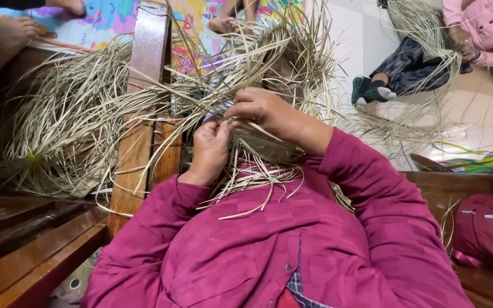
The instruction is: A person is weaving a hat using dried straw strands while sitting on the floor.
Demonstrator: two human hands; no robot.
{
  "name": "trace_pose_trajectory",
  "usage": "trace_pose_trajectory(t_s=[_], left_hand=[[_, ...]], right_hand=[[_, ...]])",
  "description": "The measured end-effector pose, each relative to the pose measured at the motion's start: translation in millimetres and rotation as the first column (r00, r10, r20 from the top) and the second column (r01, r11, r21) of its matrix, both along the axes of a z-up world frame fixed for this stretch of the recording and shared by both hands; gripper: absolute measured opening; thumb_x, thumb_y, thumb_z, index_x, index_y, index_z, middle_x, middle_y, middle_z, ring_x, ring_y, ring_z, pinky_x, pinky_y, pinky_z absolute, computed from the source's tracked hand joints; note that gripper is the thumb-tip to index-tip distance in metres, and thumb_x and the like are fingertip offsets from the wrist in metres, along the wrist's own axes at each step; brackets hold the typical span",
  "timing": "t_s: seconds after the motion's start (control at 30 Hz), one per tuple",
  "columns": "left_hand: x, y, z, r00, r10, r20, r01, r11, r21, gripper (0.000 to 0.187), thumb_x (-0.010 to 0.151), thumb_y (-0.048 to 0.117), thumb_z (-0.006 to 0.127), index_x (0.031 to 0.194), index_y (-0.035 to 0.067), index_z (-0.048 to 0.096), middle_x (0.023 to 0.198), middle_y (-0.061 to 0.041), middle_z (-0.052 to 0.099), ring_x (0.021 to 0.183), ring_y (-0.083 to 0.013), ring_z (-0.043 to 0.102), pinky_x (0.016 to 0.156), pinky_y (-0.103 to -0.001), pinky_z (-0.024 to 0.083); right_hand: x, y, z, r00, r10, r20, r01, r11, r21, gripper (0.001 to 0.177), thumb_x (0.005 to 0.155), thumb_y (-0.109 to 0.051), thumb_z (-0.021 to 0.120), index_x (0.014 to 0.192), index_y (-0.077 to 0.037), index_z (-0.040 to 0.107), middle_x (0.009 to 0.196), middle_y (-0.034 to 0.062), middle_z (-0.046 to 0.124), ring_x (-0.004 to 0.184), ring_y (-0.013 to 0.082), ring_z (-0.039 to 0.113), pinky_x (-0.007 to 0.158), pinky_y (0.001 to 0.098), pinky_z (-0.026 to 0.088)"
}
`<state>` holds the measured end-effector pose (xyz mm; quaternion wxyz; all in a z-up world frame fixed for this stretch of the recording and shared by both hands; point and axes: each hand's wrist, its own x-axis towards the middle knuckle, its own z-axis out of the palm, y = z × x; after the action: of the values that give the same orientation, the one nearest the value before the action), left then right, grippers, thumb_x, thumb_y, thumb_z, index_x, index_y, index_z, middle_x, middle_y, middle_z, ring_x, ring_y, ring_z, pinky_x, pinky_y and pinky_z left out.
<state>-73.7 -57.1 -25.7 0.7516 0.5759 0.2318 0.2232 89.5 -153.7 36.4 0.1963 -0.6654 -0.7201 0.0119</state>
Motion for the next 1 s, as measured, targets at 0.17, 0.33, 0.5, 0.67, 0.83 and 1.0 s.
trace_pose_trajectory(t_s=[0.17,0.33,0.5,0.67,0.83,1.0], left_hand=[[-1,2,-10,0.997,-0.023,0.078,0.023,1.0,-0.001,0.012,0.097,0.005,0.06,0.095,0.004,0.072,0.077,-0.002,0.069,0.068,-0.0077,0.057,0.068,-0.024,0.05],[3,-2,-15,0.999,0.017,0.032,-0.021,0.993,0.119,0.017,0.1,0.006,0.054,0.088,0.005,0.067,0.073,-0.001,0.064,0.067,-0.0078,0.049,0.064,-0.027,0.045],[4,-1,-25,1.0,0.021,0.021,-0.026,0.961,0.276,0.016,0.099,0.006,0.054,0.092,0.005,0.068,0.068,-0.01,0.066,0.065,-0.0141,0.057,0.064,-0.033,0.049],[6,2,-42,0.996,0.041,0.074,-0.069,0.899,0.433,0.016,0.099,0.004,0.054,0.092,0.004,0.068,0.075,-0.018,0.071,0.074,-0.0297,0.072,0.066,-0.038,0.054],[4,-2,-24,0.999,0.009,0.049,-0.01,1.0,0.018,0.018,0.099,0.01,0.057,0.095,0.004,0.073,0.081,-0.003,0.07,0.075,-0.0099,0.058,0.074,-0.031,0.051],[6,-1,-19,0.999,0.031,0.009,-0.03,0.995,-0.096,0.016,0.097,0.012,0.063,0.09,0.004,0.074,0.068,-0.002,0.068,0.06,-0.0056,0.051,0.058,-0.023,0.043]], right_hand=[[-15,10,40,0.953,0.11,-0.283,-0.101,0.994,0.045,0.012,0.101,-0.02,0.07,0.112,-0.014,0.07,0.097,0.0083,0.062,0.089,0.0336,0.065,0.08,0.0445,0.053],[-4,7,1,0.99,0.114,-0.084,-0.113,0.993,0.02,0.008,0.099,-0.016,0.068,0.092,-0.013,0.065,0.09,0.009,0.061,0.082,0.0344,0.065,0.071,0.0459,0.053],[-13,11,7,0.982,0.013,-0.189,-0.015,1.0,-0.011,0.01,0.101,-0.021,0.067,0.101,-0.012,0.063,0.089,0.0094,0.059,0.082,0.0359,0.065,0.072,0.0459,0.054],[-17,12,19,0.913,0.066,-0.404,-0.066,0.998,0.014,0.003,0.101,-0.018,0.065,0.099,-0.016,0.064,0.091,0.0045,0.059,0.084,0.03,0.065,0.075,0.0408,0.053],[-1,-6,-9,0.989,0.134,-0.061,-0.127,0.986,0.103,0.016,0.104,-0.023,0.063,0.089,-0.016,0.065,0.09,0.0032,0.057,0.081,0.0278,0.06,0.072,0.0387,0.05],[0,-12,-12,0.976,0.121,0.181,-0.149,0.977,0.15,0.016,0.107,-0.026,0.06,0.094,-0.019,0.067,0.091,0.0001,0.06,0.081,0.0231,0.059,0.071,0.034,0.048]])
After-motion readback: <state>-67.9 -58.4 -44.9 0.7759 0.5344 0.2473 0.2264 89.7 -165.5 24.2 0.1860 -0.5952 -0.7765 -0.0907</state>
